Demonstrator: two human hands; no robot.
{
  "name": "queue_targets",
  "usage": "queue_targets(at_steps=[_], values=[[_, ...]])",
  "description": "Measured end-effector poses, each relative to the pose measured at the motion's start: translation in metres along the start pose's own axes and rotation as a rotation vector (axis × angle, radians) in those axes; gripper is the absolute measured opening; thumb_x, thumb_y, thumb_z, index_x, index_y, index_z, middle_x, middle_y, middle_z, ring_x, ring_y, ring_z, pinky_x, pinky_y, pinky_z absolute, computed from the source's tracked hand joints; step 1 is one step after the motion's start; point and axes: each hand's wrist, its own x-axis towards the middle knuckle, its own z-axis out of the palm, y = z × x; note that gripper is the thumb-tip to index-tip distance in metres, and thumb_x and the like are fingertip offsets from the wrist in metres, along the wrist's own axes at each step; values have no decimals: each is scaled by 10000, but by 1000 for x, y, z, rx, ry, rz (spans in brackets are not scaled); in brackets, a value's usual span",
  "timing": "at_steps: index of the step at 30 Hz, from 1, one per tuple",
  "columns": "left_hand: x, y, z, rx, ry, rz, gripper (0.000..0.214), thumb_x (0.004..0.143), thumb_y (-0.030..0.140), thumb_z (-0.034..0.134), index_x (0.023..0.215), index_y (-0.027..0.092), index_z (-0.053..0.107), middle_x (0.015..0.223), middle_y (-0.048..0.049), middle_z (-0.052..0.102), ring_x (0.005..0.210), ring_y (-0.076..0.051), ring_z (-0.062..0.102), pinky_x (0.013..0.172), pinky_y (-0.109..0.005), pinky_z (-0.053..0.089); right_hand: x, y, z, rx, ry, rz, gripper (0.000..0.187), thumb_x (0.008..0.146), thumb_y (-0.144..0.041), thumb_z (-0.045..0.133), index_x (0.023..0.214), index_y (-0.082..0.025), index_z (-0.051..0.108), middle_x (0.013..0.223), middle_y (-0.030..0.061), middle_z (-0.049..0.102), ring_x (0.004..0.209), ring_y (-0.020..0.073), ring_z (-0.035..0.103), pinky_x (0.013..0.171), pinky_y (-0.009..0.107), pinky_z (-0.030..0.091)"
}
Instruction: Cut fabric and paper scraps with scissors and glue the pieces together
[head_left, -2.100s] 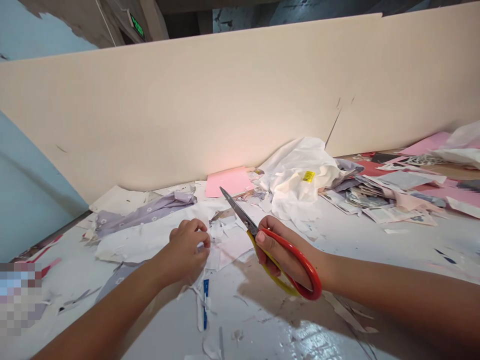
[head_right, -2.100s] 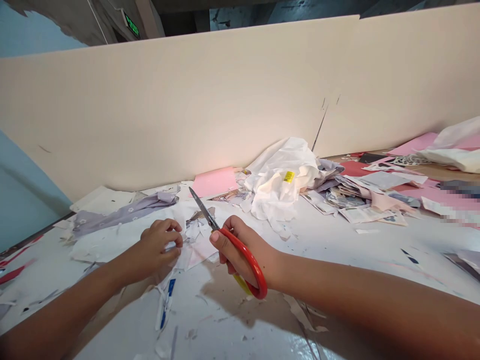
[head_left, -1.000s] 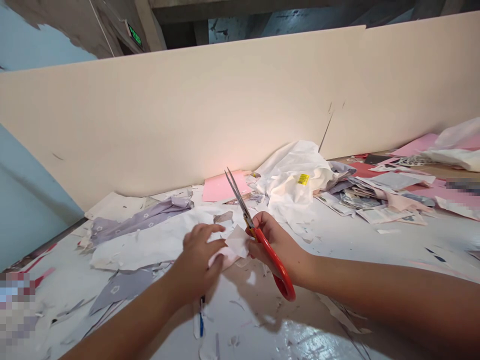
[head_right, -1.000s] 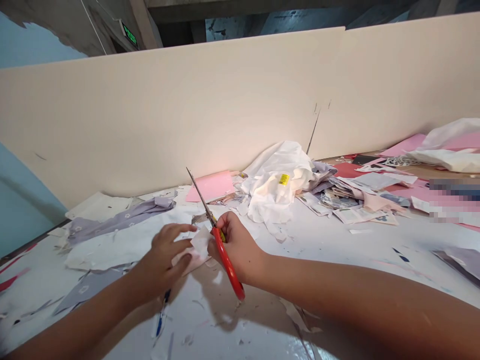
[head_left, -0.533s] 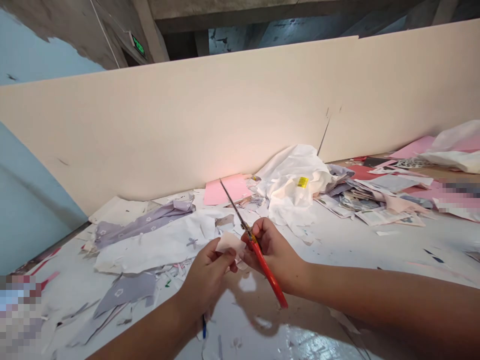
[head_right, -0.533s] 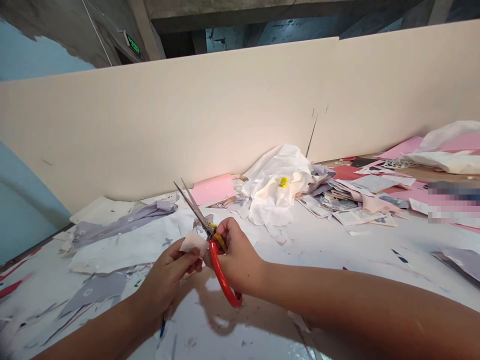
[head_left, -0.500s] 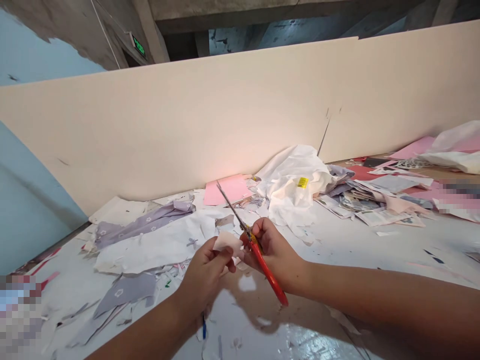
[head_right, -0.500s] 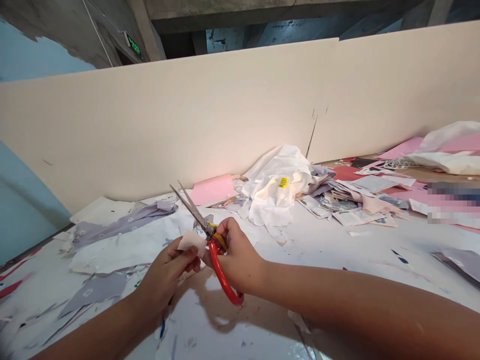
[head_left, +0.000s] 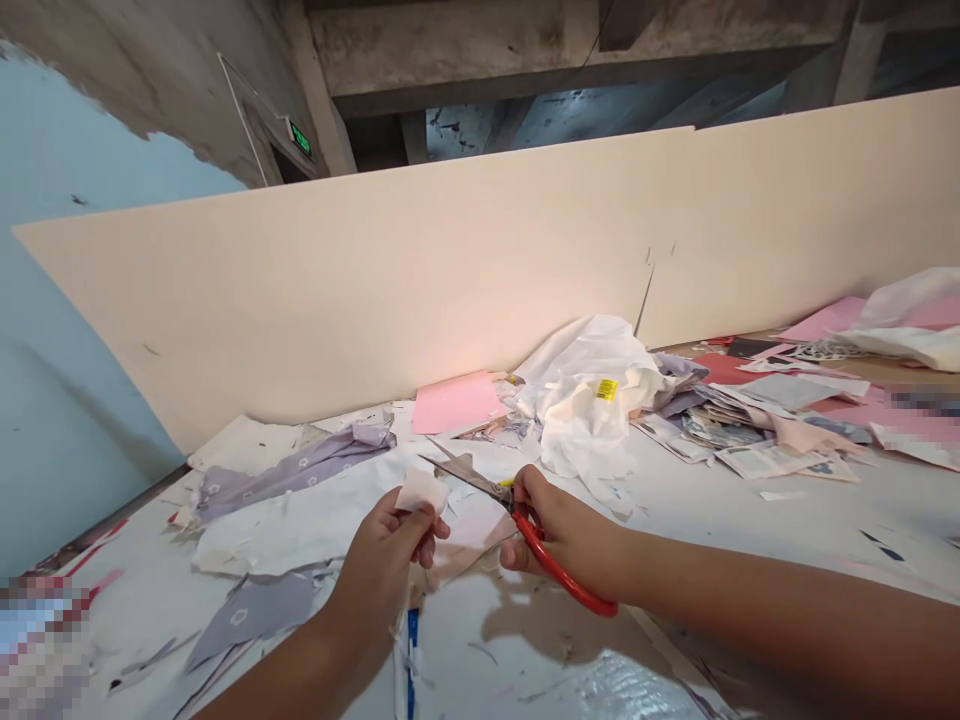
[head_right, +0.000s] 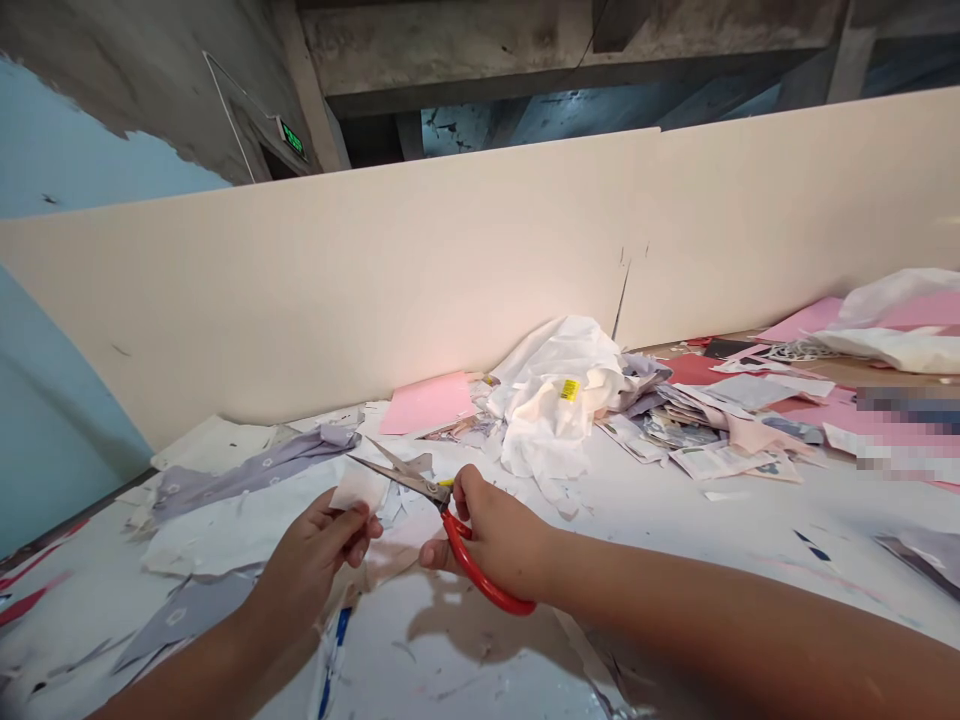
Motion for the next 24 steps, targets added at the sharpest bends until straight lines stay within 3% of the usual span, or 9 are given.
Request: queue_targets(at_steps=[7, 13, 24], values=[[-7, -2, 6, -2, 8, 25, 205, 757, 365, 542, 705, 172, 497, 601, 30, 581, 448, -59, 404, 484, -198, 340, 1, 5, 1, -156, 18, -39, 451, 653, -549, 615, 782, -223, 331, 678, -28, 485, 574, 123, 394, 505, 238, 307], [-16, 3, 16, 7, 97, 59, 205, 735, 359, 555, 692, 167, 495, 571, 27, 568, 421, -56, 389, 448, -189, 316, 0, -2, 2, -137, -14, -34, 405, 699, -516, 580, 764, -220, 310, 680, -21, 539, 574, 119, 414, 517, 232, 312], [-16, 2, 17, -16, 119, 65, 201, 706, 362, 577, 691, 174, 509, 555, 30, 565, 411, -60, 388, 447, -194, 330, 3, 2, 2, -93, -64, -34, 403, 702, -491, 585, 742, -227, 283, 623, -59, 532, 539, 106, 421, 481, 217, 327]])
